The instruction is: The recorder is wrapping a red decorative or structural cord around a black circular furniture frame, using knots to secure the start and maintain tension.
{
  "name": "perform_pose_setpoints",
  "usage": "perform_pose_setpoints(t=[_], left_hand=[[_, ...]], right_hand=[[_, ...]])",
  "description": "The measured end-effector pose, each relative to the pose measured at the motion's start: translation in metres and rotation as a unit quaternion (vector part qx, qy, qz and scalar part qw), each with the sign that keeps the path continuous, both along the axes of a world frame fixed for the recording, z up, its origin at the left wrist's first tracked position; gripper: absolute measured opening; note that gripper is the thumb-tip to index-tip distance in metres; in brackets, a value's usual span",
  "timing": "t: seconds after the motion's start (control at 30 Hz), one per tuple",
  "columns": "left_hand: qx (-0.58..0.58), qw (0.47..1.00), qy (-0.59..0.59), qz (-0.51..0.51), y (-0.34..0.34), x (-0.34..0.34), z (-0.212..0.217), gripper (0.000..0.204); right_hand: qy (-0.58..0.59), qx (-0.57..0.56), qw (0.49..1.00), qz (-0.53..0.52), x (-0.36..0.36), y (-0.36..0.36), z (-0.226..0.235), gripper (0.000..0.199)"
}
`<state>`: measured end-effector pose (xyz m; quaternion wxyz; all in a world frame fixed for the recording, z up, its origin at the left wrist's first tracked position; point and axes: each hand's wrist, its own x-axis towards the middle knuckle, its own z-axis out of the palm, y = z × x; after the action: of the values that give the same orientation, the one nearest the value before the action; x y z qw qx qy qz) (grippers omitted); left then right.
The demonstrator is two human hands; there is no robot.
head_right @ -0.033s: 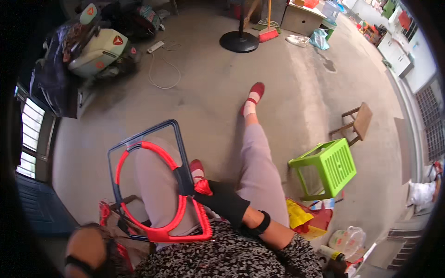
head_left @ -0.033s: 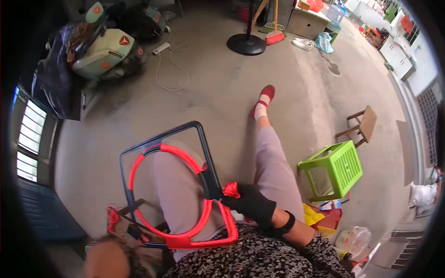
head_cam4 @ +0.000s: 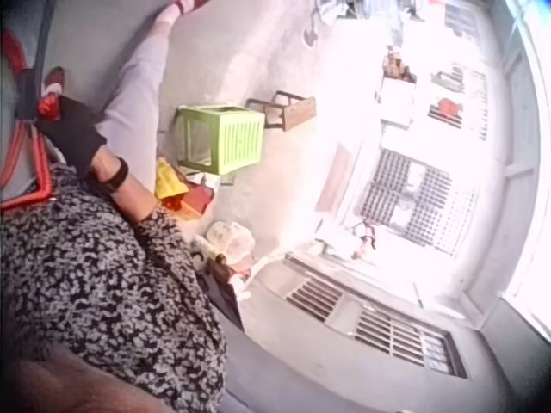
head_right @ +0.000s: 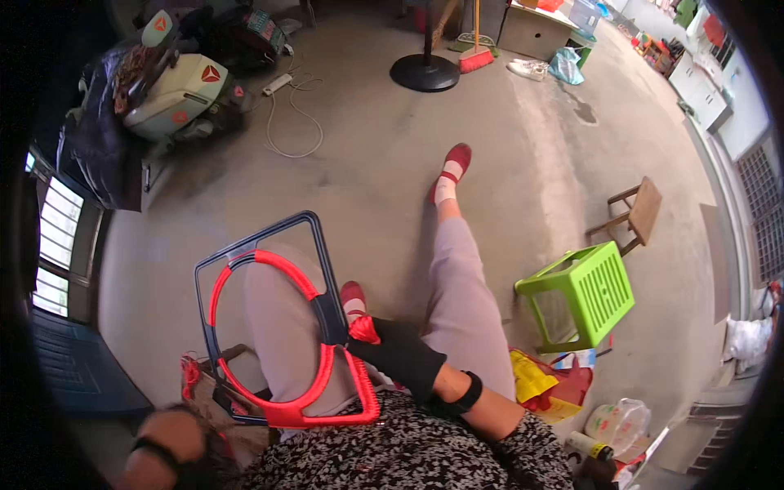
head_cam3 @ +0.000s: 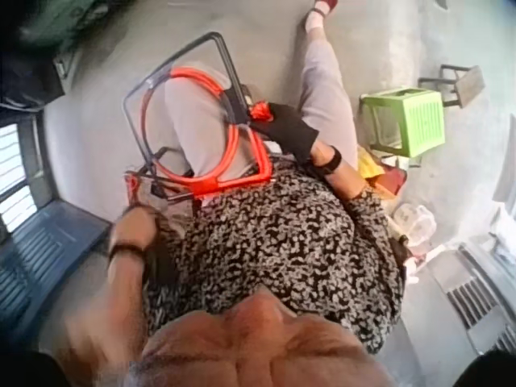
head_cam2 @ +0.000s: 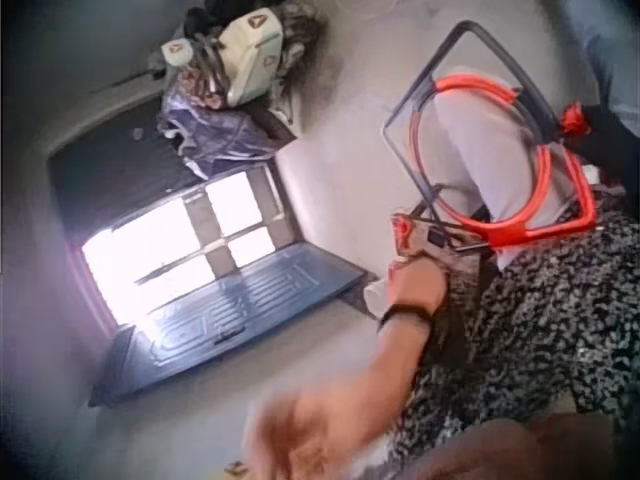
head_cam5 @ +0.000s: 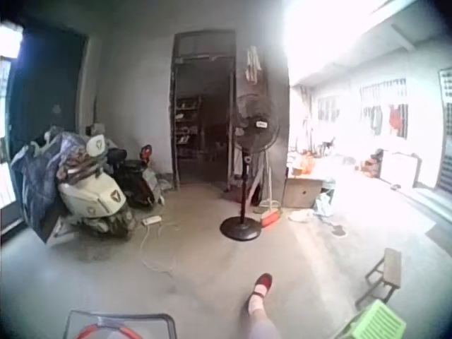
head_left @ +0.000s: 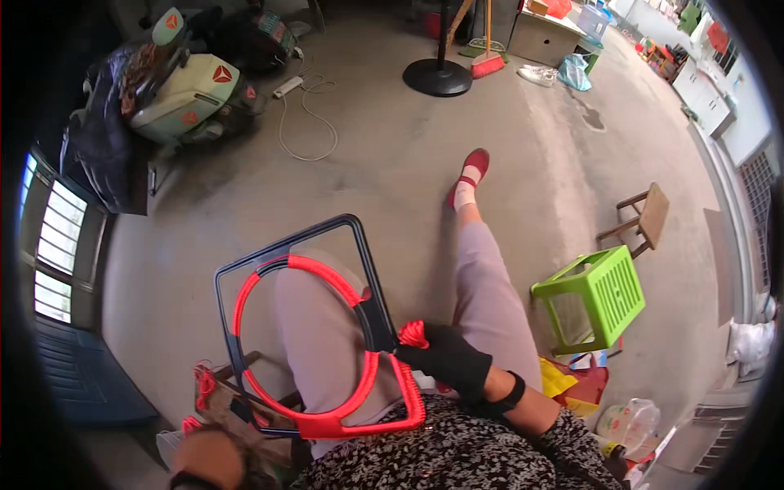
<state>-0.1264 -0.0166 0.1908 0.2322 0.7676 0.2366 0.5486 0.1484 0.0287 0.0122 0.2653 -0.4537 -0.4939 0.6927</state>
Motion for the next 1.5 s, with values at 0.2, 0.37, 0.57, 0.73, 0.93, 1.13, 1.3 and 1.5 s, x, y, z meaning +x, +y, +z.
perform_pose_setpoints(t=[0.2, 0.37, 0.57, 0.73, 0.93, 1.13, 1.3, 1.5], left_hand=[[-0.457, 0.873, -0.051, 0.161, 0.025, 0.067, -0.146, 0.028], [-0.67, 0.697, -0.253, -0.044, 0.018, 0.097, -0.189, 0.017], [-0.753, 0.58, -0.294, -0.1, 0.016, 0.098, -0.198, 0.013], [-0.781, 0.549, -0.279, -0.102, 0.017, 0.109, -0.194, 0.012], [-0.778, 0.547, -0.281, -0.133, 0.02, 0.105, -0.197, 0.012], [-0.759, 0.51, -0.38, -0.141, 0.019, 0.102, -0.22, 0.021], [-0.71, 0.542, -0.43, -0.131, 0.015, 0.106, -0.197, 0.025], [-0.67, 0.623, -0.389, -0.106, 0.005, 0.102, -0.204, 0.02]], right_hand=[[-0.022, -0.095, 0.995, -0.011, 0.02, -0.004, -0.009, 0.024], [0.014, -0.133, 0.989, -0.057, 0.033, 0.005, -0.006, 0.024], [0.043, -0.128, 0.971, -0.195, 0.064, 0.007, -0.017, 0.027], [-0.031, -0.086, 0.946, -0.311, 0.138, 0.006, -0.038, 0.037], [0.038, -0.063, 0.887, -0.456, 0.162, 0.012, -0.015, 0.036], [-0.541, 0.401, 0.711, -0.204, 0.096, 0.021, 0.022, 0.03], [-0.415, 0.536, 0.735, 0.026, 0.038, 0.003, 0.038, 0.037], [-0.196, 0.384, 0.902, 0.004, 0.006, -0.009, 0.008, 0.025]])
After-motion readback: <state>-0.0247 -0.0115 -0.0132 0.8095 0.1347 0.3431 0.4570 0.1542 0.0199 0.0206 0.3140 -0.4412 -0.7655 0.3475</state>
